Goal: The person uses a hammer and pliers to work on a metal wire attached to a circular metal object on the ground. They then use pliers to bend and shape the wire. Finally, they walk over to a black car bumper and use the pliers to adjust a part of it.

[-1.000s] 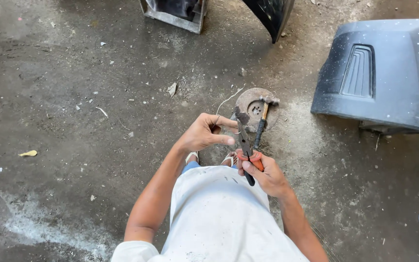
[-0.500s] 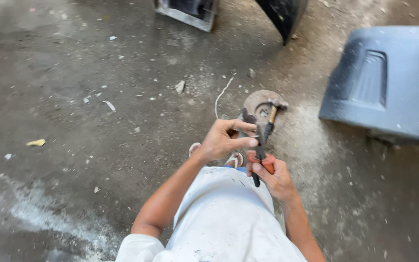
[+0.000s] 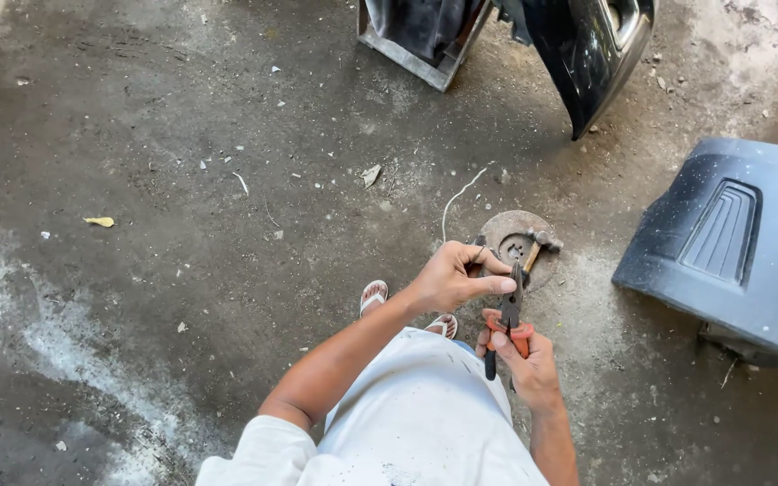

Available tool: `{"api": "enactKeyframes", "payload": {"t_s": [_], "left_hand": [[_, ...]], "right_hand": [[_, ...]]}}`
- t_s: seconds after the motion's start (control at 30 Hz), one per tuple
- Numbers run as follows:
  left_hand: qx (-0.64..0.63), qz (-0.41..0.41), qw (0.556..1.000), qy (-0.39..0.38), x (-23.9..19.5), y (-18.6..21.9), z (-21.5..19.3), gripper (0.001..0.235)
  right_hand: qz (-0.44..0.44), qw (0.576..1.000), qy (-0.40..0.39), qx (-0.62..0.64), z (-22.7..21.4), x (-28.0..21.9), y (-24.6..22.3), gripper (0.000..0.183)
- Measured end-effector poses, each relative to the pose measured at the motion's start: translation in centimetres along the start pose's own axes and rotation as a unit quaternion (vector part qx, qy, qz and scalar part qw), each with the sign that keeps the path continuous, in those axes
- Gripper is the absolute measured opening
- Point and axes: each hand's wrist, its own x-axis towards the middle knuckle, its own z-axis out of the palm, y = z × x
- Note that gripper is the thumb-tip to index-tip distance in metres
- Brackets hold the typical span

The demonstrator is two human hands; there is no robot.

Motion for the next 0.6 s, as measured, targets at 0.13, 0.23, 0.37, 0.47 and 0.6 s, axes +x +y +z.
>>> {"api": "enactKeyframes", "payload": {"t_s": [0.13,0.23,0.37,0.47,0.6], "left_hand": [[-0.008,0.004,1.000,0.003,0.1,0.1,-0.3,0.026],[0.000,-0.002,1.000,-0.001,0.0,0.1,-0.6,0.024],[-0.010,-0.003,1.000,-0.003,0.0,-0.4,-1.0,0.023],[-0.028,-0.020,0.999,-0.007,0.0,-0.5,-1.2,0.023],[-0.034,-0.051,0.998,-0.001,0.2,0.4,-1.4,0.025]], "right_hand": [[0.006,1.000,-0.003,0.010,0.1,0.4,0.0,0.041],[0.000,1.000,-0.007,0.004,0.3,0.5,-0.2,0.042],[-0.002,1.000,-0.018,-0.003,0.8,0.6,-0.7,0.042],[0.008,1.000,-0.013,0.009,1.1,0.4,-0.7,0.042],[-0.001,1.000,-0.018,-0.018,0.9,0.4,-0.5,0.047]]}}
